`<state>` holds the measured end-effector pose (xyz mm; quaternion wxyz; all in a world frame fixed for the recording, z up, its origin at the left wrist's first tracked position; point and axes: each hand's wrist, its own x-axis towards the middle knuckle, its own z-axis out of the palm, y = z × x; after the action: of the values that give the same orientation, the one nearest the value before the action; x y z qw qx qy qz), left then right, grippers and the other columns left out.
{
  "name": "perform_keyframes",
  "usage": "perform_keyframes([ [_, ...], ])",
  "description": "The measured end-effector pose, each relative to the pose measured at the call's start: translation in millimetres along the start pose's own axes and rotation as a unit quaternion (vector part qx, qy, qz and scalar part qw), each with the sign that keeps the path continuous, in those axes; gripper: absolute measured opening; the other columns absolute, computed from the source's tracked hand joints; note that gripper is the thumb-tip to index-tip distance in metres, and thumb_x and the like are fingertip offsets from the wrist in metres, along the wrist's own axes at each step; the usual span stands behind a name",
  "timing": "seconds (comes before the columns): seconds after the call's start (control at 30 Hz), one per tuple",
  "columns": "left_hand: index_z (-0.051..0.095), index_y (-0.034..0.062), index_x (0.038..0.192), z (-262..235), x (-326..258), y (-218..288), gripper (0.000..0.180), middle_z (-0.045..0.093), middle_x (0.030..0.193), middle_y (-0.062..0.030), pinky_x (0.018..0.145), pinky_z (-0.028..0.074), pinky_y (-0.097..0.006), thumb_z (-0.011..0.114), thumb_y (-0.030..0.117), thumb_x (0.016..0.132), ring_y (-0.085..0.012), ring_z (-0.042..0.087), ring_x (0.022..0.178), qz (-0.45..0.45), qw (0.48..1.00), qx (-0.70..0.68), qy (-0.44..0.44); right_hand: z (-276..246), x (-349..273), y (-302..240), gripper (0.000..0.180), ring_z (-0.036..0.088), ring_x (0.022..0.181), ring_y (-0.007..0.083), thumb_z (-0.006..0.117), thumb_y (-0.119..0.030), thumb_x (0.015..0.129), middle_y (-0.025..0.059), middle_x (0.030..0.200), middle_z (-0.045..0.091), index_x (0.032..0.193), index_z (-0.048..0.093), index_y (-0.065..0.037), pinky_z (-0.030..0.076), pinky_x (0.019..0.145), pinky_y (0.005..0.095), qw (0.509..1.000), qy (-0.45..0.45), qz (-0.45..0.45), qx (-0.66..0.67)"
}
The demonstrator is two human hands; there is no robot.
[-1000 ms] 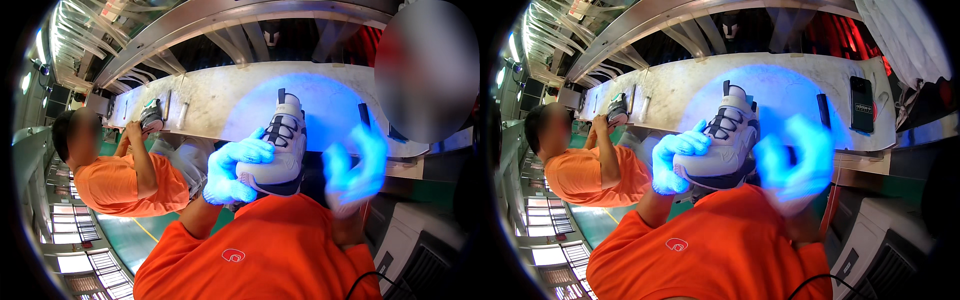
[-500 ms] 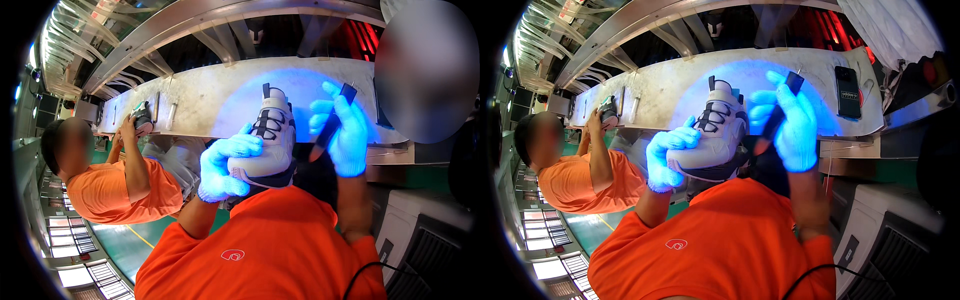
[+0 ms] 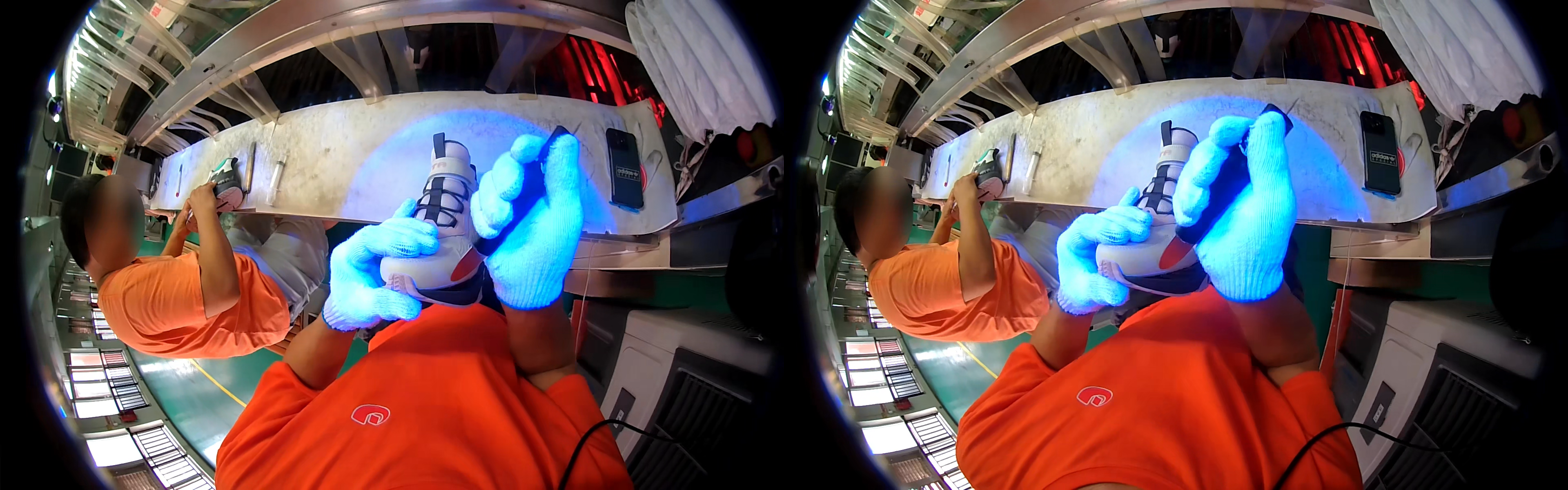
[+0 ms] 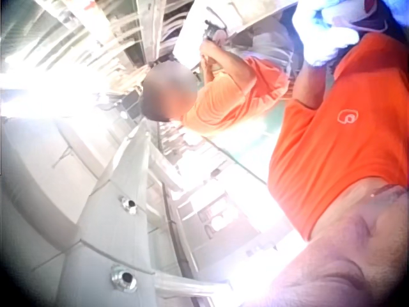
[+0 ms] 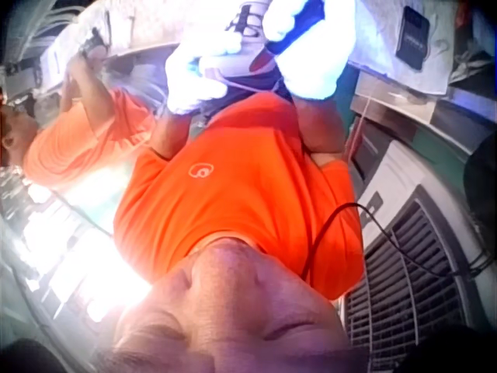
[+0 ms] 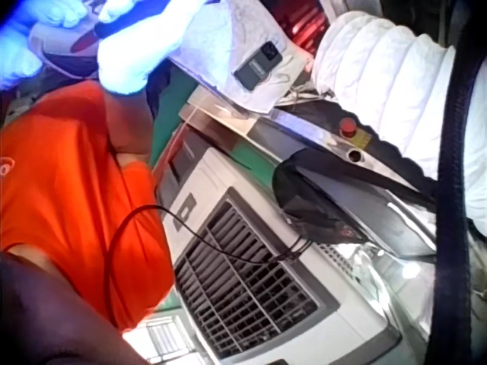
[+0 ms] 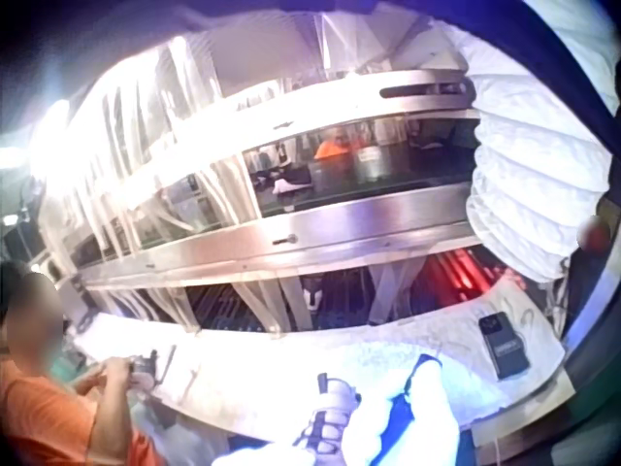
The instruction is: The person cleans a white and black sneaker using a small black tool, likely a brush or scraper. They repeatedly rub the tool against the shoe's upper and sole, rotating the shoe to access different areas. The person works at a workstation with a blue light illuminating the shoe.
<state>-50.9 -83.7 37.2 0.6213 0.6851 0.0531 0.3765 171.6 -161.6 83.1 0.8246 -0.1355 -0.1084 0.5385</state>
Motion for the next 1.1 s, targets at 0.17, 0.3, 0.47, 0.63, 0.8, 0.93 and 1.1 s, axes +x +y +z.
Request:
perform_keyframes([
  [0.17,0.075,0.0016,0.127,3,1,3,0.071,0.078,0.136,-0.0212,0.136,0.023,-0.065,0.108,0.029,0.07,-0.0387,0.069,0.138,-0.01,1.0,-0.011,0.006,7,-7,6,0.048,0.063,0.063,0.02,0.047,-0.06,0.119,0.0044,0.081,0.066,0.113,0.069,-0.018,0.051,0.055,0.0355,0.997,0.012,0.064,0.042],
  [0.3,0.075,0.0013,0.127,4,3,5,0.071,0.078,0.136,-0.0215,0.136,0.024,-0.064,0.108,0.028,0.07,-0.0385,0.069,0.138,-0.019,1.0,-0.014,0.005,18,-11,13,0.049,0.057,0.06,0.016,0.044,-0.055,0.122,0.0016,0.081,0.062,0.116,0.07,-0.015,0.05,0.053,0.0315,0.999,0.008,0.036,0.036],
  [0.47,0.076,0.0012,0.127,5,2,7,0.069,0.078,0.137,-0.021,0.137,0.022,-0.064,0.108,0.028,0.072,-0.0382,0.069,0.138,-0.03,1.0,-0.005,0.004,30,-12,14,0.049,0.057,0.062,0.0162,0.045,-0.058,0.121,0.0013,0.081,0.061,0.118,0.069,-0.016,0.051,0.059,0.0348,0.998,-0.01,0.035,0.059],
  [0.63,0.077,0.001,0.126,4,3,4,0.069,0.079,0.135,-0.0204,0.137,0.02,-0.064,0.108,0.03,0.072,-0.0373,0.072,0.134,-0.02,1.0,0.018,0.003,24,-10,12,0.048,0.059,0.065,0.019,0.049,-0.063,0.117,0.0021,0.083,0.062,0.123,0.067,-0.019,0.053,0.069,0.0408,0.996,-0.014,0.056,0.065],
  [0.8,0.076,0.0007,0.125,4,7,7,0.069,0.08,0.134,-0.0207,0.137,0.021,-0.066,0.107,0.032,0.072,-0.0371,0.073,0.133,-0.011,0.999,0.036,-0.004,34,-11,15,0.048,0.056,0.061,0.0161,0.046,-0.059,0.12,0.0008,0.082,0.06,0.121,0.07,-0.017,0.049,0.058,0.0347,0.997,0.014,0.039,0.071],
  [0.93,0.076,0.0004,0.124,4,5,7,0.067,0.08,0.132,-0.0207,0.136,0.022,-0.066,0.107,0.029,0.073,-0.0366,0.074,0.131,-0.005,1.0,0.023,0.006,34,-11,21,0.05,0.056,0.059,0.0156,0.044,-0.057,0.121,0.0012,0.082,0.06,0.124,0.071,-0.015,0.048,0.052,0.0325,0.996,-0.004,0.012,0.086],
  [1.1,0.076,-0.0002,0.123,7,-4,12,0.061,0.08,0.125,-0.0176,0.126,0.038,-0.059,0.105,0.026,0.077,-0.0318,0.075,0.12,-0.071,0.997,0.024,0.02,51,-10,17,0.048,0.058,0.057,0.0216,0.05,-0.059,0.118,0.0056,0.079,0.062,0.125,0.068,-0.015,0.051,0.053,0.0418,0.975,-0.078,0.084,0.19],
])
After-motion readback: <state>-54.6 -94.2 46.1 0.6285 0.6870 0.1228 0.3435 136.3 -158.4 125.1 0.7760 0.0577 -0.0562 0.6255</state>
